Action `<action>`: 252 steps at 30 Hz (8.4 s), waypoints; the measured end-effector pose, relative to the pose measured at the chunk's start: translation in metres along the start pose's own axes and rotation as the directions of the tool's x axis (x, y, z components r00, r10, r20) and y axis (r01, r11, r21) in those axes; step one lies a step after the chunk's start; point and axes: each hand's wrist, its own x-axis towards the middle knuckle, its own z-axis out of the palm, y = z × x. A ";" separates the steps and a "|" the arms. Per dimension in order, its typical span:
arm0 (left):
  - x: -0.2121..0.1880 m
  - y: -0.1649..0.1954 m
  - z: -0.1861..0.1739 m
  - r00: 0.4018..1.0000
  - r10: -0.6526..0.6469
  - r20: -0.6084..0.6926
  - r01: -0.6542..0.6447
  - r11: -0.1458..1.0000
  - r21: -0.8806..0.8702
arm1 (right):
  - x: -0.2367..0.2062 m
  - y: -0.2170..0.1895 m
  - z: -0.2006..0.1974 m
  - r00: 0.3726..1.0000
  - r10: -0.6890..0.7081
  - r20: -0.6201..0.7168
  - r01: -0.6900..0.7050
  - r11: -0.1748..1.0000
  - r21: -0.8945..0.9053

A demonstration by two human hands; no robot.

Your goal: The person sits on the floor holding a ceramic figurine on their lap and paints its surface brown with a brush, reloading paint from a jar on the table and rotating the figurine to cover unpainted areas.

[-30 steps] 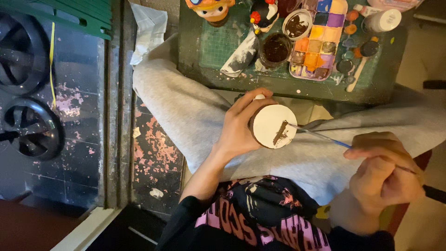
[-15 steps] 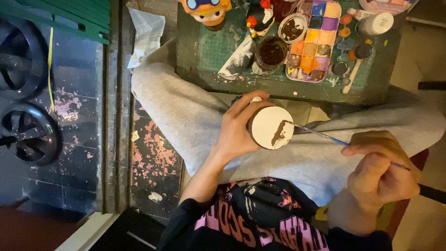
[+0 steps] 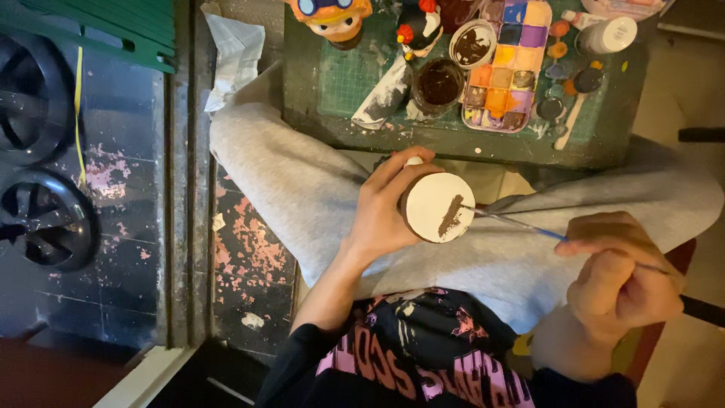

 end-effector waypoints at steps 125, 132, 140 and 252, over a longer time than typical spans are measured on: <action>-0.004 -0.025 -0.004 0.999 -0.037 -0.031 0.034 0.997 -0.073 | 0.110 0.062 0.115 0.893 -0.132 0.430 0.312 0.871 -0.381; -0.005 -0.026 -0.004 0.999 -0.027 -0.029 0.025 0.997 -0.073 | 0.111 0.066 0.118 0.891 -0.103 0.442 0.281 0.889 -0.361; -0.004 -0.029 -0.010 0.995 -0.103 -0.015 0.099 0.978 -0.183 | 0.066 0.081 0.050 0.997 0.042 -0.061 -0.040 0.999 0.026; 0.002 -0.008 -0.001 0.998 0.060 0.022 -0.060 0.998 0.014 | 0.016 -0.008 0.002 0.980 -0.097 0.175 0.078 0.990 0.116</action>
